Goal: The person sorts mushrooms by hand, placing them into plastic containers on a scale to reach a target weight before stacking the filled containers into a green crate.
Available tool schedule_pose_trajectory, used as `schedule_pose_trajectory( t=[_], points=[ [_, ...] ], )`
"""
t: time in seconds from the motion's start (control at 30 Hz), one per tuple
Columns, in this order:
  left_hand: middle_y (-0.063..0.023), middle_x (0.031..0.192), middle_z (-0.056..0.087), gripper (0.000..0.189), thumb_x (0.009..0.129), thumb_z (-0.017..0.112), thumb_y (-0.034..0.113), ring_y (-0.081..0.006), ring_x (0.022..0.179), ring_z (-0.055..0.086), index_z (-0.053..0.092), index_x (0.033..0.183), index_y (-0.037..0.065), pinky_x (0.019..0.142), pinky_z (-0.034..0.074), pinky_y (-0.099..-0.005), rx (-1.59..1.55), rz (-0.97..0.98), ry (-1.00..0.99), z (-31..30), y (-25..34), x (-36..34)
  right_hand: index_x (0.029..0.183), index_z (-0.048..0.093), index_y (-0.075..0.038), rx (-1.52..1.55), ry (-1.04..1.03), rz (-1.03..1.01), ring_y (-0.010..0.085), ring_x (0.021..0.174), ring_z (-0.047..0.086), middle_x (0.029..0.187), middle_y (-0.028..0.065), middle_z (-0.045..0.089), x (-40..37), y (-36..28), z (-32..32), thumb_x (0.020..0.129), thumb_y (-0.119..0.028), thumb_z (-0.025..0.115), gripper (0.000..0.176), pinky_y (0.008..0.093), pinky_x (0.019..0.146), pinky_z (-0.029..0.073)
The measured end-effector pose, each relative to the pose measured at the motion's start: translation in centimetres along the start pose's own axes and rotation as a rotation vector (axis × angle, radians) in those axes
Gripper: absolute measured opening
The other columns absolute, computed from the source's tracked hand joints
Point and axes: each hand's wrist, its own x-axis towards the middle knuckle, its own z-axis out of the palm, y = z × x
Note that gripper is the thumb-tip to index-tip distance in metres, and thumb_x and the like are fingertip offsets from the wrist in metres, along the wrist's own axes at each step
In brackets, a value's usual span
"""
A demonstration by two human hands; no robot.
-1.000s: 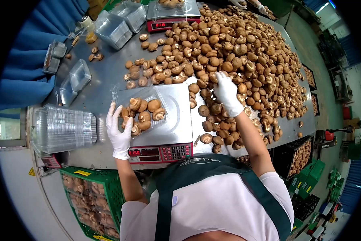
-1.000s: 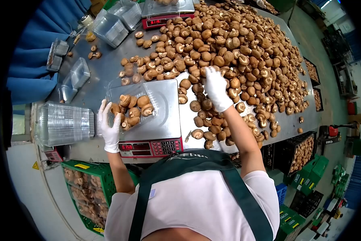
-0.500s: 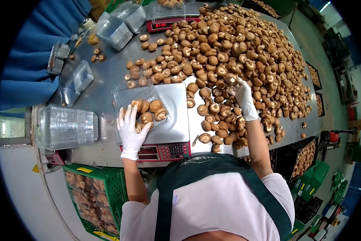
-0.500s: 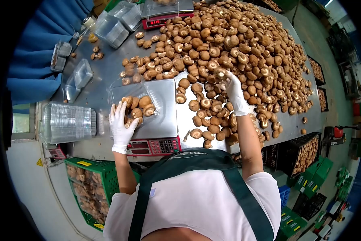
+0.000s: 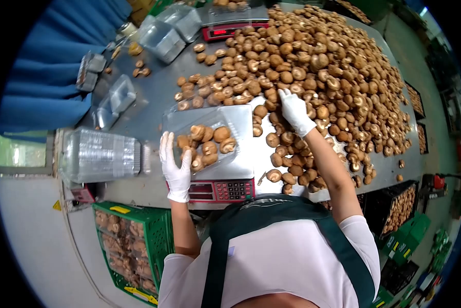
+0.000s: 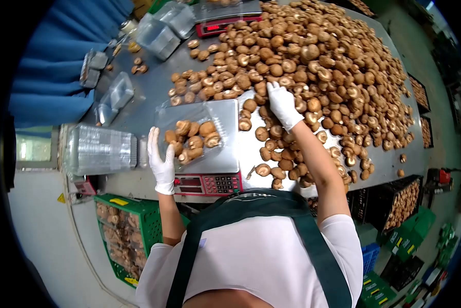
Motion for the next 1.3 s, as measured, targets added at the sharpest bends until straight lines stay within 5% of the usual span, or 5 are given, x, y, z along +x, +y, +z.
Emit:
schedule_pose_trajectory(
  t=[0.23,0.53,0.9,1.03,1.3],
  points=[
    [-0.0149,0.128,0.049,0.043,0.088,0.057,0.017,-0.0265,0.121,0.043,0.048,0.126,-0.001,0.103,0.031,-0.0367,-0.209,-0.236,0.285,-3.2,-3.1,-0.5,0.109,0.057,-0.007,0.203,0.010,0.249,0.0312,0.082,0.064,0.089,0.0158,0.065,0.0,-1.2,-3.9,0.076,-0.012,0.057,0.033,0.0409,0.071,0.050],
    [-0.0127,0.123,0.052,0.033,0.088,0.056,0.009,-0.0213,0.114,0.049,0.053,0.119,-0.001,0.098,0.039,-0.0345,-0.339,-0.329,0.318,-3.9,-4.2,0.1,0.121,0.053,0.001,1.918,-0.229,0.322,0.0175,0.095,0.061,0.108,0.0137,0.061,-3.1,-3.9,-9.7,0.082,-0.012,0.056,0.042,0.0253,0.082,0.049],
    [-0.0110,0.119,0.053,0.033,0.086,0.059,0.006,-0.0209,0.112,0.051,0.054,0.117,-0.002,0.097,0.041,-0.0323,-0.466,-0.331,0.247,-2.3,-4.6,-0.5,0.117,0.053,0.001,1.501,-0.444,0.022,0.0160,0.094,0.060,0.103,0.0109,0.062,-2.5,-13.7,-12.6,0.078,-0.008,0.064,0.041,0.0254,0.082,0.048],
    [-0.0122,0.120,0.052,0.033,0.086,0.059,0.006,-0.0209,0.112,0.051,0.054,0.117,-0.002,0.096,0.042,-0.0318,-0.436,-0.343,0.197,-2.0,-4.9,-0.6,0.114,0.058,-0.006,0.773,-0.432,-0.166,0.0201,0.077,0.062,0.088,0.0123,0.064,-1.8,-15.4,-12.4,0.078,-0.019,0.065,0.040,0.0317,0.074,0.048],
    [-0.0093,0.119,0.055,0.034,0.088,0.056,0.009,-0.0161,0.108,0.053,0.053,0.121,-0.001,0.092,0.042,-0.0266,-0.584,-0.422,0.202,-2.8,-6.3,1.8,0.109,0.062,-0.004,1.347,-0.247,0.275,0.0048,0.056,0.049,0.071,-0.0018,0.058,-2.5,-9.8,-12.1,0.086,-0.015,0.059,0.027,0.0187,0.050,0.039]
  ],
)
